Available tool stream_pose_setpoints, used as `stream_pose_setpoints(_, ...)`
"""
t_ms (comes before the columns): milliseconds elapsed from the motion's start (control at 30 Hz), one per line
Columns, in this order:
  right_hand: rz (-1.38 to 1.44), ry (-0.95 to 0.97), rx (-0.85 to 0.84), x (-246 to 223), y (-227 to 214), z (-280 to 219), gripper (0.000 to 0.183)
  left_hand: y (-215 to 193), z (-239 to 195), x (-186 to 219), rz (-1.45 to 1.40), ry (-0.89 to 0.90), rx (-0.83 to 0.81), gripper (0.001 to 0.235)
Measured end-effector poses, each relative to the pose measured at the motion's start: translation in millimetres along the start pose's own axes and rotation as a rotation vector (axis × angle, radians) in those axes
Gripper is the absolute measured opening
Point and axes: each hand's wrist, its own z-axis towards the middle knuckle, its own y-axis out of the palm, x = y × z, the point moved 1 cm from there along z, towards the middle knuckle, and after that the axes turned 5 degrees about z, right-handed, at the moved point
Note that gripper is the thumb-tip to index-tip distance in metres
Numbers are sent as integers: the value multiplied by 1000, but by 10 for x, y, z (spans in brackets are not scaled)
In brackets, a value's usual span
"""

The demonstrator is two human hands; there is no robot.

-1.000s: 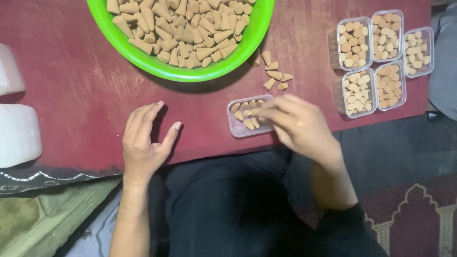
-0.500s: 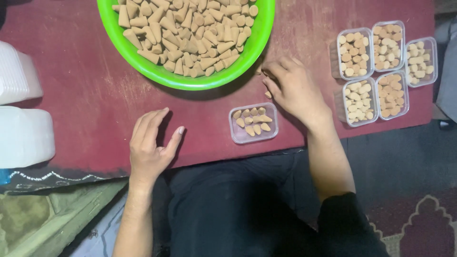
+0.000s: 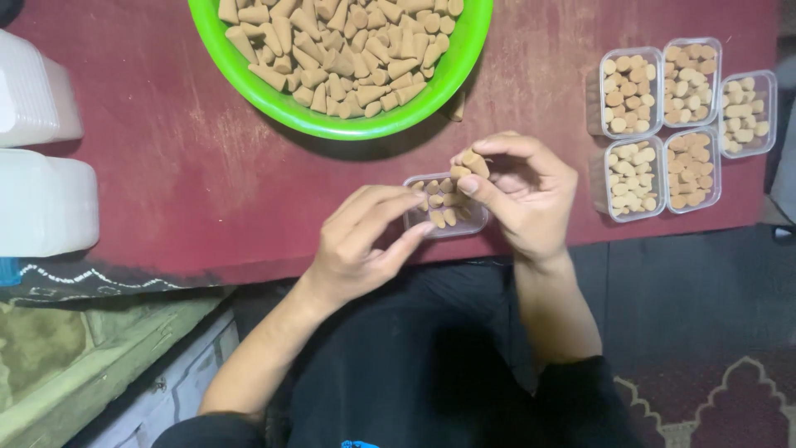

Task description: Packaging incense cones from a large bowl into small plastic containers.

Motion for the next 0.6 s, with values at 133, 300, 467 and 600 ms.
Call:
stream_pose_setpoints(133,216,34,138,116,151,-46,34,168,269,176,47,128,103,19)
stream_pose_setpoints(300,306,43,261,171,153,-100,32,272,348,236,69,110,145,16)
stream_pose_setpoints(467,249,-1,294,162,22,-79,31,267,291,154,55,92,109,18)
stream_pose_setpoints(600,44,-84,378,99,-221,-122,31,105,209,80,49,34,20,21)
